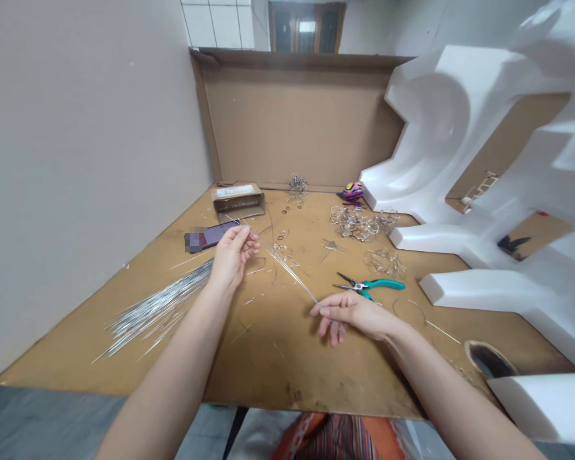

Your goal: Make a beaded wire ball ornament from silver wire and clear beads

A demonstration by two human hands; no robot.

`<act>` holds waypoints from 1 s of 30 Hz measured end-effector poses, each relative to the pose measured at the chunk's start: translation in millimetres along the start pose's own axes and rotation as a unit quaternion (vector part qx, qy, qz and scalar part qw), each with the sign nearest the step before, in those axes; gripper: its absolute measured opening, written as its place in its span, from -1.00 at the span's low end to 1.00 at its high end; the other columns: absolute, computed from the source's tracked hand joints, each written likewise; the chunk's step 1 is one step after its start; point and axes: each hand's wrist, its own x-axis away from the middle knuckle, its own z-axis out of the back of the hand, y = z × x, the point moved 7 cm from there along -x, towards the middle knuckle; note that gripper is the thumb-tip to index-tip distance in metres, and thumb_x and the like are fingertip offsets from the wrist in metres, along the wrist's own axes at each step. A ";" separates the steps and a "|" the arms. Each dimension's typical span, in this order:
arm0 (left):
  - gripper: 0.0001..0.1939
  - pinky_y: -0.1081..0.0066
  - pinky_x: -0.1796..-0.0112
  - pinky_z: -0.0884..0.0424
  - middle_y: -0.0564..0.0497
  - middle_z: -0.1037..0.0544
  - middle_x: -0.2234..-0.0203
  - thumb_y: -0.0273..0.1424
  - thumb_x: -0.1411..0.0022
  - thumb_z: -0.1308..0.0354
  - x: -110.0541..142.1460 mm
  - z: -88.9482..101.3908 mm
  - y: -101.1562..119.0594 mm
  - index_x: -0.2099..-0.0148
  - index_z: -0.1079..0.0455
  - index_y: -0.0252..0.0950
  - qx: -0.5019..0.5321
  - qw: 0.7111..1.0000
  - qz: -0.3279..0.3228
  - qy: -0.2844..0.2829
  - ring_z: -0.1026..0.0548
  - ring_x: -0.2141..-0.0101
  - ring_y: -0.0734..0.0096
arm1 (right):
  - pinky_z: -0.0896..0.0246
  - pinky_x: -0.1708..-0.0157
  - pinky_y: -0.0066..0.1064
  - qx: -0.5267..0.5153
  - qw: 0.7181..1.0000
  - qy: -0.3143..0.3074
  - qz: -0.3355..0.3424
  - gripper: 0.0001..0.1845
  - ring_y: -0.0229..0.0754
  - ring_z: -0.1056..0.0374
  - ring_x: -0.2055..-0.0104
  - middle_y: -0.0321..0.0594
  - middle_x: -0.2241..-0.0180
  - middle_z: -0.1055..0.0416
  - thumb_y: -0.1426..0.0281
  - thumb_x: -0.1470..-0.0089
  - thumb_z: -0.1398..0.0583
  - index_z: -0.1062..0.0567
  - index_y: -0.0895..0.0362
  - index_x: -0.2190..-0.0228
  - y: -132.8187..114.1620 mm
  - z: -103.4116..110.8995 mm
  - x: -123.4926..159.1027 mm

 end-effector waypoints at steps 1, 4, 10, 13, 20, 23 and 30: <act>-0.80 0.62 0.59 -0.37 0.10 -0.45 0.57 -0.36 0.01 -0.23 -0.5 1.2 0.4 0.34 -0.31 -0.34 0.005 1.000 -0.003 0.004 -0.42 0.63 0.62 | -0.15 0.64 -0.54 0.002 1.000 0.000 0.000 -0.58 -0.29 -0.40 0.58 -0.12 0.45 -0.50 0.19 0.05 -0.21 -0.45 0.26 0.24 0.1 -0.1 -0.2; -0.82 0.62 0.60 -0.36 0.11 -0.45 0.58 -0.37 0.00 -0.21 -2.3 4.8 0.5 0.36 -0.30 -0.34 0.028 0.999 0.004 0.014 -0.43 0.63 0.62 | -0.15 0.64 -0.54 0.005 1.000 -0.001 0.000 -0.58 -0.29 -0.40 0.58 -0.11 0.45 -0.50 0.19 0.04 -0.21 -0.45 0.26 0.23 -0.2 -0.5 -0.5; -0.87 0.62 0.64 -0.34 0.10 -0.45 0.59 -0.38 -0.04 -0.16 -5.9 10.9 2.8 0.36 -0.31 -0.34 0.062 0.997 0.017 0.033 -0.42 0.65 0.61 | -0.15 0.64 -0.54 0.010 1.000 -0.002 0.003 -0.59 -0.28 -0.40 0.59 -0.11 0.46 -0.50 0.19 0.04 -0.21 -0.46 0.26 0.24 -3.7 -0.6 1.9; -0.86 0.63 0.64 -0.34 0.10 -0.45 0.60 -0.38 -0.03 -0.17 -6.9 12.2 4.4 0.37 -0.33 -0.35 0.057 0.998 0.014 0.036 -0.42 0.65 0.62 | -0.15 0.65 -0.54 0.010 1.000 -0.001 0.004 -0.60 -0.28 -0.40 0.59 -0.11 0.47 -0.51 0.19 0.04 -0.21 -0.47 0.25 0.25 -4.8 0.1 2.8; -0.89 0.64 0.64 -0.34 0.13 -0.43 0.61 -0.39 -0.01 -0.18 -7.9 13.3 4.7 0.40 -0.35 -0.34 0.052 0.998 0.019 0.034 -0.40 0.66 0.64 | -0.15 0.65 -0.54 0.014 1.000 -0.014 0.004 -0.59 -0.28 -0.40 0.58 -0.10 0.45 -0.51 0.18 0.04 -0.21 -0.46 0.25 0.24 -3.3 -0.5 2.3; -0.89 0.65 0.65 -0.33 0.13 -0.43 0.62 -0.39 -0.02 -0.18 -8.3 13.9 5.9 0.41 -0.35 -0.34 0.060 0.997 0.020 0.035 -0.39 0.67 0.65 | -0.14 0.65 -0.55 0.013 1.000 -0.018 0.002 -0.59 -0.28 -0.40 0.58 -0.10 0.46 -0.51 0.18 0.03 -0.21 -0.47 0.26 0.24 -3.4 -1.6 2.9; -0.95 0.66 0.61 -0.37 0.09 -0.46 0.61 -0.45 -0.08 -0.11 -10.7 17.7 1.2 0.40 -0.35 -0.32 0.059 0.996 0.052 0.033 -0.43 0.63 0.63 | -0.12 0.68 -0.56 -0.012 0.999 -0.036 -0.002 -0.62 -0.29 -0.39 0.60 -0.13 0.49 -0.50 0.21 0.04 -0.22 -0.47 0.26 0.27 -2.6 -1.4 3.9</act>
